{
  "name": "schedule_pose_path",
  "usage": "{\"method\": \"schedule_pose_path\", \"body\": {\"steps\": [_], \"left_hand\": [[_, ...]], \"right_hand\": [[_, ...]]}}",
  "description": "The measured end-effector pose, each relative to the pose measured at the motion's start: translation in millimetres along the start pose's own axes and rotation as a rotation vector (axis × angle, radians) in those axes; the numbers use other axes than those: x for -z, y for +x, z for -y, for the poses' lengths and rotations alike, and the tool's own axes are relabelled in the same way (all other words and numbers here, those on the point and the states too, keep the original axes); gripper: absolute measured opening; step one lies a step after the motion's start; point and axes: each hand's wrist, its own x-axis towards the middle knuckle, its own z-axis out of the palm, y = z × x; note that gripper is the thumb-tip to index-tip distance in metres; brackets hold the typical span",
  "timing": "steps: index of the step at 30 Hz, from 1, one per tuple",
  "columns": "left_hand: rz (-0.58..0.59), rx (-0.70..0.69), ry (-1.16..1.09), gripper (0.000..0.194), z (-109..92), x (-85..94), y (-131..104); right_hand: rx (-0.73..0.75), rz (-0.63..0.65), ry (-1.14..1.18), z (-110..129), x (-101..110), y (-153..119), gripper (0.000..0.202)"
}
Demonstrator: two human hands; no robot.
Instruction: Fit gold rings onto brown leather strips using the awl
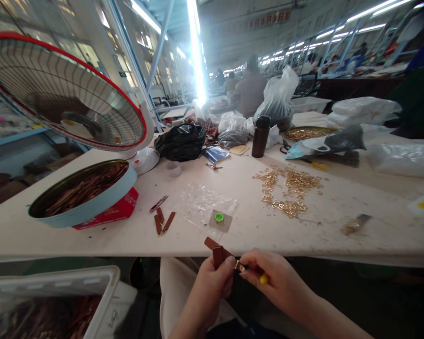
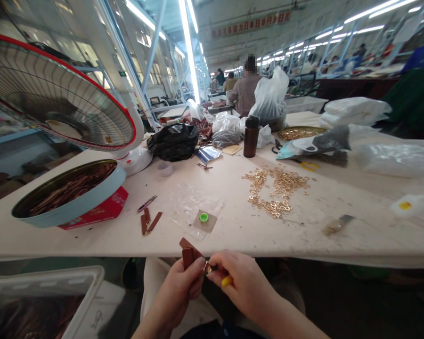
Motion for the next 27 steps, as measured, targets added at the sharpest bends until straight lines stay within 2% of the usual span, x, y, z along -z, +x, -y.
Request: {"method": "schedule_pose_path", "body": {"steps": [3,6,9,13,21,24,27], "left_hand": [[0.024,-0.008,0.054,0.034,1.8,0.0,-2.5],[-0.011,-0.134,0.195,0.03,6.9,1.3,-1.7],[-0.047,-0.284,0.385,0.022,9.9,0.5,-2.5],[-0.064,-0.344,0.554,0.017,11.3,-4.0,-7.1],[-0.023,-0.349,0.618,0.013,9.7,-7.4,-13.0],[-0.048,-0.372,0.671,0.014,10.6,-7.0,-13.6],[-0.045,-0.364,0.554,0.012,14.0,-8.4,-9.3]], "right_hand": [[0.165,0.001,-0.02,-3.2,6.6,0.5,0.013],[0.194,0.023,0.014,-7.4,6.7,2.9,0.016],[0.136,0.038,0.097,-10.3,4.3,5.3,0.02],[0.028,0.062,0.218,-12.2,2.3,5.7,0.023],[-0.216,0.042,0.402,-15.6,-0.5,2.4,0.014],[-0.239,0.062,0.489,-16.3,-3.1,4.1,0.013],[-0.215,0.008,0.514,-14.2,-6.8,6.3,0.01]]}}
